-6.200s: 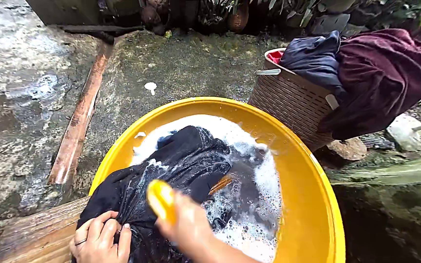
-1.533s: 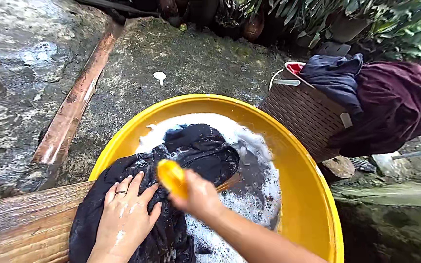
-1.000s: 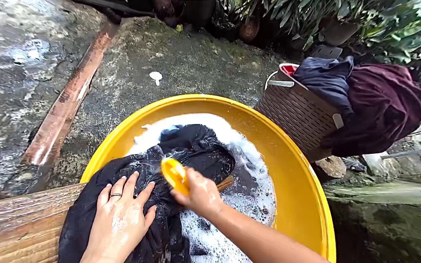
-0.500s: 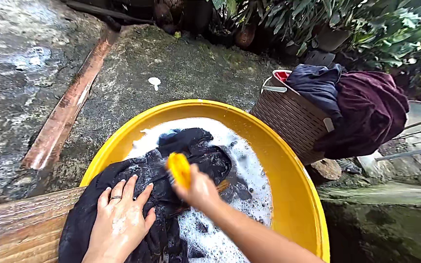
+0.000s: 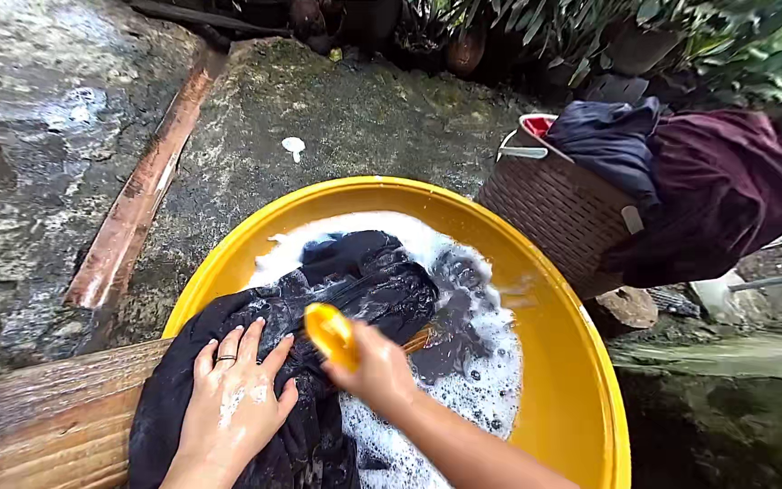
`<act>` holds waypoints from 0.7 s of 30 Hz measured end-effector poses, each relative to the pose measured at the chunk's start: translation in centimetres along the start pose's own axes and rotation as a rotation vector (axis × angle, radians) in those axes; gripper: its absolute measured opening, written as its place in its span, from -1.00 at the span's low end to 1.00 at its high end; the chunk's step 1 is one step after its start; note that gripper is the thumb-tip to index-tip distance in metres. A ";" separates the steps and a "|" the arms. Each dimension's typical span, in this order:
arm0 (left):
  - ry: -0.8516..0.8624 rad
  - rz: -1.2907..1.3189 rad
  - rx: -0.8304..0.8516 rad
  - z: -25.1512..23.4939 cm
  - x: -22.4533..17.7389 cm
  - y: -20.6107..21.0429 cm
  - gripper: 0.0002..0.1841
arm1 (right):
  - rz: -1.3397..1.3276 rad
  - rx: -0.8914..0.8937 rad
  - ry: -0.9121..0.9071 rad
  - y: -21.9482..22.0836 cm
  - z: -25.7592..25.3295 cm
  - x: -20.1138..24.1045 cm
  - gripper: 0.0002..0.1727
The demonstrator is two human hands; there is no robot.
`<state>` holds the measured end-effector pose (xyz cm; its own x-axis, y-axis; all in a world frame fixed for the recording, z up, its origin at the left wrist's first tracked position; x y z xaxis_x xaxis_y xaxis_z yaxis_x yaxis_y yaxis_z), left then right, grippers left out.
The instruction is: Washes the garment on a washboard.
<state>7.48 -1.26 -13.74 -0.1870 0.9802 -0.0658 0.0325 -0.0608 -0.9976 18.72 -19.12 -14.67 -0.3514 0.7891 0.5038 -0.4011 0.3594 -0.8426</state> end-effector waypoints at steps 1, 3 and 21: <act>0.003 0.003 -0.004 0.2 0.1 0.0 -0.42 | 0.016 -0.049 -0.161 1.3 0.9 1.6 -0.29; 0.013 -0.002 -0.008 0.3 0.2 0.0 -0.40 | 0.036 0.010 -0.126 1.0 -0.5 0.3 -0.32; -0.047 -0.026 0.046 -0.3 -0.4 -0.5 -0.41 | -0.562 -0.618 0.520 3.0 4.2 -5.9 -0.28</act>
<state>7.88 -1.58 -13.22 -0.2330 0.9717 -0.0394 -0.0181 -0.0448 -0.9988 16.06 -24.82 -19.35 0.2309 0.4912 0.8399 0.1689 0.8299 -0.5318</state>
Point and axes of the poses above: each hand's wrist, its own z-axis away from the middle knuckle, its own y-axis out of the palm, x = y × z, the point moved 3 cm from there along -z, towards the middle knuckle
